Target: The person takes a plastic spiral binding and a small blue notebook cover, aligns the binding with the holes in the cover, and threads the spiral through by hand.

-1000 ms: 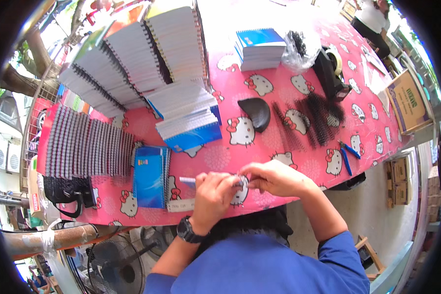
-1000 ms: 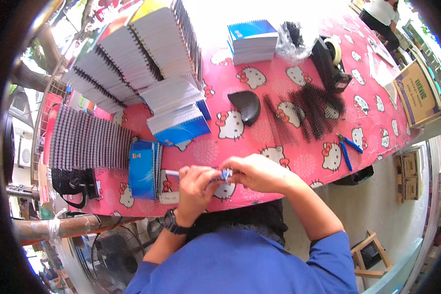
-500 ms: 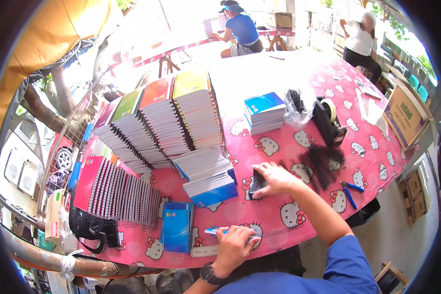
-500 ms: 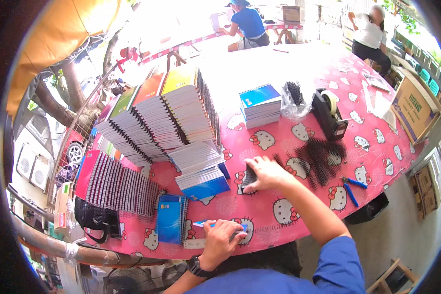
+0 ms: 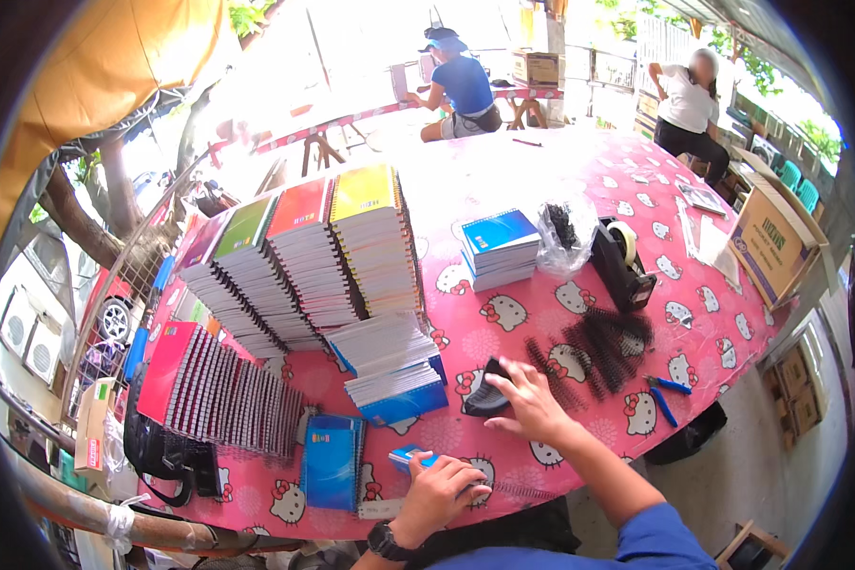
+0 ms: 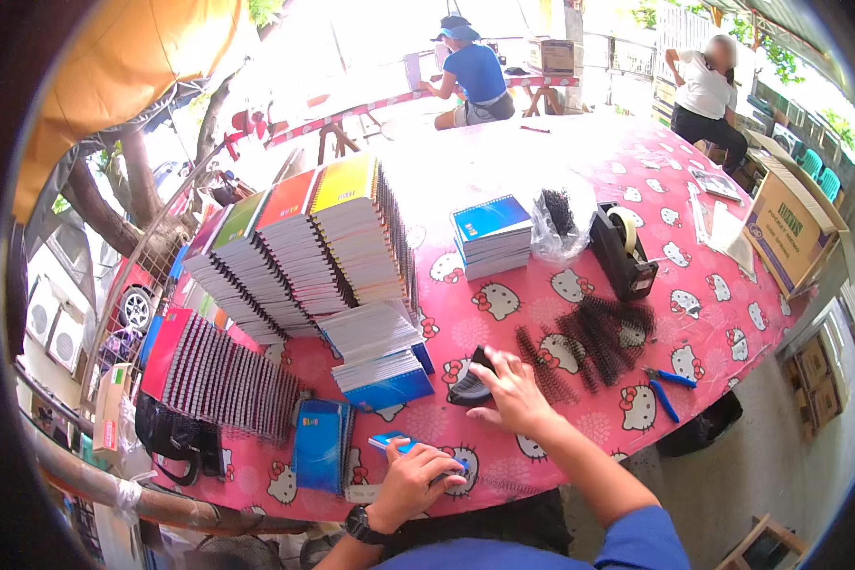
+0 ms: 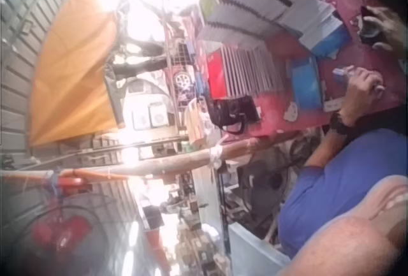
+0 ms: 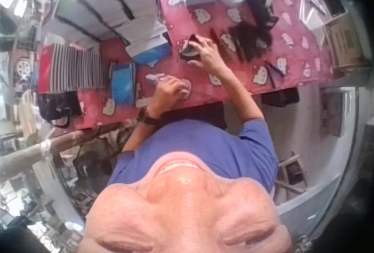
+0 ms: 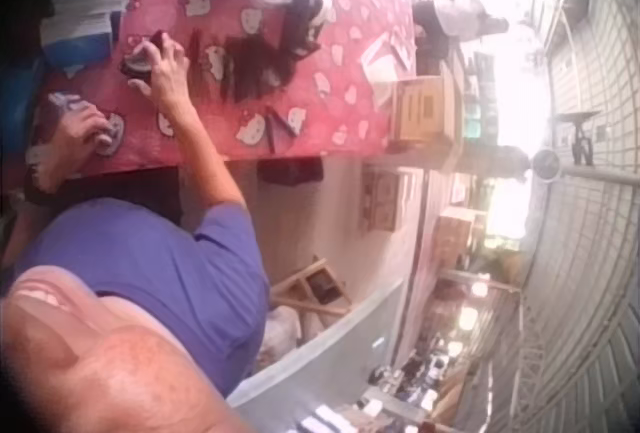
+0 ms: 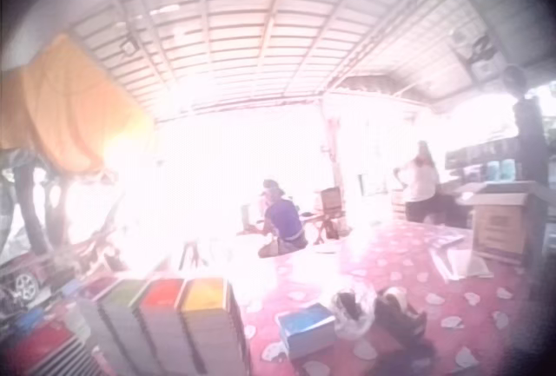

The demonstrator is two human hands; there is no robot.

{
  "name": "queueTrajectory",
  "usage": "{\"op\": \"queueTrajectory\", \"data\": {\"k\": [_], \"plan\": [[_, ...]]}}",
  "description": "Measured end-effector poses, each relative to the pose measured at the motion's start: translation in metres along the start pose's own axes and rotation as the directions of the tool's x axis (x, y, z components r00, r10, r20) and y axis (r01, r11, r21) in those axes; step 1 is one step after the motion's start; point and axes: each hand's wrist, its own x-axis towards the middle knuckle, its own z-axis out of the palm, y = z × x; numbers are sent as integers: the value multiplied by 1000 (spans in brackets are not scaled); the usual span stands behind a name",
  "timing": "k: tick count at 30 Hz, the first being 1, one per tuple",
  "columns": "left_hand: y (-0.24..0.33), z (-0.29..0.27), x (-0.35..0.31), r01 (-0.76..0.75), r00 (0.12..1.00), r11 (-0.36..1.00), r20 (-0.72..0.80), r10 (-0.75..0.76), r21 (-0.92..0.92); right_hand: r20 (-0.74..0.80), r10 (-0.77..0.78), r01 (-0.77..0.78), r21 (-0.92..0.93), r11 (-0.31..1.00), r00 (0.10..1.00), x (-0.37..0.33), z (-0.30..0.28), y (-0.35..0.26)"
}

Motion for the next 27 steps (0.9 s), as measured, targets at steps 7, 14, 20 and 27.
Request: {"op": "queueTrajectory", "data": {"k": [7,14,20,27], "plan": [[4,9,9,182,968,982,-188,-169,54,391,34,-358,800,482,920,-62,-31,-45],[2,2,-2,106,986,994,-122,-109,-29,97,74,-121,720,683,993,-65,-45,-50],[2,8,-6,88,987,996,-138,-87,-2,299,-28,-161,585,795,954,-62,-41,-44],[10,1,-10,74,995,995,-68,-70,61,-66,-42,67,451,890,997,-11,-29,4]]}}
